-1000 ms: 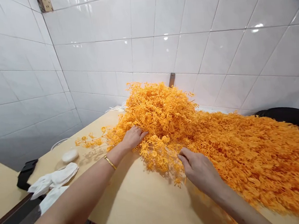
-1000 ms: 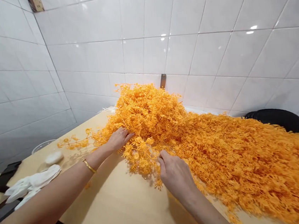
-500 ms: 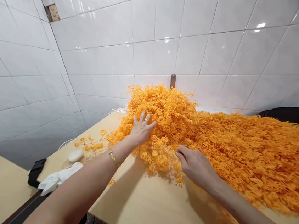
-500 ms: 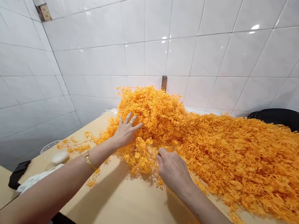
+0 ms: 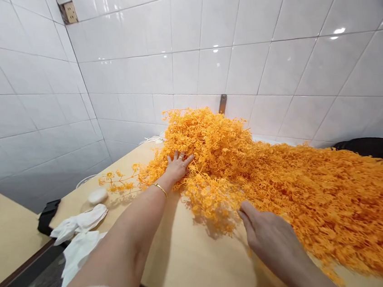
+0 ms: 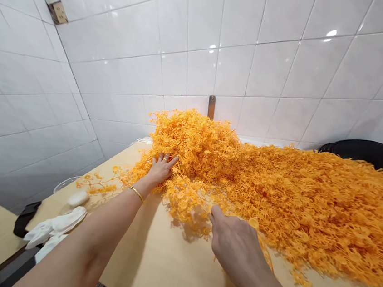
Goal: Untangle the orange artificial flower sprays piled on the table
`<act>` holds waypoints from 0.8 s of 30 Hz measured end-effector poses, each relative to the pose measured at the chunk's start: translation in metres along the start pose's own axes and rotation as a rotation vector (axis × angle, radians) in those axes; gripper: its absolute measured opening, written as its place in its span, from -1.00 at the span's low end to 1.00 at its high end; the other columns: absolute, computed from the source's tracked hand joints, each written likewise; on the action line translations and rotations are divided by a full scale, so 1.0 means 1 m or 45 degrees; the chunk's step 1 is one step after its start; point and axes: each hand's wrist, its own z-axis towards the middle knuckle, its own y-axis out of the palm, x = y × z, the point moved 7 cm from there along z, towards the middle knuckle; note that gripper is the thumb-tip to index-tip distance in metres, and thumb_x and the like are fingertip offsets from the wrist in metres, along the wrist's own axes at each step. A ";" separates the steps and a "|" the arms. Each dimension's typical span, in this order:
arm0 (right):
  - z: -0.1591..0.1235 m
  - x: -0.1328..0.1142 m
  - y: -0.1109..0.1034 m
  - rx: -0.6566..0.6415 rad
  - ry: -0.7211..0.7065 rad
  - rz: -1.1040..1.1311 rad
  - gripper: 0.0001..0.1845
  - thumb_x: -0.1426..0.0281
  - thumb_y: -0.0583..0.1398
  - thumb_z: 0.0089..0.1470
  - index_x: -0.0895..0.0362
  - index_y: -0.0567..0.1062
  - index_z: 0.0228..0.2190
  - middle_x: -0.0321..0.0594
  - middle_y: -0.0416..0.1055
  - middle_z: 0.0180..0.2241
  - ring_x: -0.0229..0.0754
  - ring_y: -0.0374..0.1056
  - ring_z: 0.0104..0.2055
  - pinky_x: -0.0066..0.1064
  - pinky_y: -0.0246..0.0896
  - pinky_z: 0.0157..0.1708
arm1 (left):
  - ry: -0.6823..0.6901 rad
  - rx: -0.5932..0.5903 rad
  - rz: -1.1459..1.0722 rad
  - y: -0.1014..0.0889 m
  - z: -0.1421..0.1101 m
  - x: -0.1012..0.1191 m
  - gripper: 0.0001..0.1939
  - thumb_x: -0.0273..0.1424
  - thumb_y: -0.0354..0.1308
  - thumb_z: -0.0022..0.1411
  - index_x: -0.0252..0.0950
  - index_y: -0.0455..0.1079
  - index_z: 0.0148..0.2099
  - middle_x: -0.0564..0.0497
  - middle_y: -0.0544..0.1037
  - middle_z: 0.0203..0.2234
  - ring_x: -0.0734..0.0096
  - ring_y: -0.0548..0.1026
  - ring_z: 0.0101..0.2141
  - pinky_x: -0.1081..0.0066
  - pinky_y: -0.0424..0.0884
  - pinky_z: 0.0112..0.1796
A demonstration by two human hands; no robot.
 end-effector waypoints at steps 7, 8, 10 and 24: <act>-0.012 0.005 -0.004 -0.004 -0.003 -0.014 -0.81 0.37 -0.10 0.06 0.08 0.19 -0.55 -0.31 0.24 -0.73 -0.23 0.18 -0.67 -0.46 -0.32 -0.66 | -0.035 -0.014 -0.002 0.005 0.003 -0.005 -0.39 -0.26 -0.07 0.12 0.00 -0.21 0.19 -0.18 -0.02 0.14 -0.11 -0.10 0.10 -0.11 -0.07 -0.07; -0.015 0.008 -0.003 -0.015 0.008 -0.015 -0.80 0.36 -0.10 0.06 0.07 0.19 -0.55 -0.30 0.24 -0.73 -0.22 0.19 -0.67 -0.46 -0.31 -0.66 | -0.039 -0.017 -0.007 0.006 0.003 -0.005 -0.39 -0.27 -0.08 0.12 0.00 -0.21 0.19 -0.18 -0.01 0.14 -0.10 -0.10 0.10 -0.10 -0.07 -0.07; -0.022 0.014 -0.001 -0.032 0.027 0.012 -0.80 0.34 -0.10 0.06 0.06 0.19 -0.55 -0.31 0.26 -0.73 -0.20 0.22 -0.66 -0.46 -0.28 -0.67 | -0.050 -0.022 -0.013 0.008 0.004 -0.006 -0.39 -0.31 -0.08 0.13 -0.01 -0.22 0.20 -0.18 -0.01 0.14 -0.09 -0.09 0.11 -0.10 -0.07 -0.06; -0.070 0.123 -0.029 0.190 0.324 0.275 -0.79 0.20 -0.03 -0.05 0.03 0.28 -0.54 -0.28 0.31 -0.68 -0.20 0.24 -0.68 -0.45 -0.02 -0.68 | -0.125 -0.019 -0.019 0.009 0.009 -0.027 -0.48 -0.44 -0.18 0.17 -0.13 -0.10 0.19 -0.17 0.02 0.13 -0.10 -0.09 0.09 -0.11 -0.07 -0.07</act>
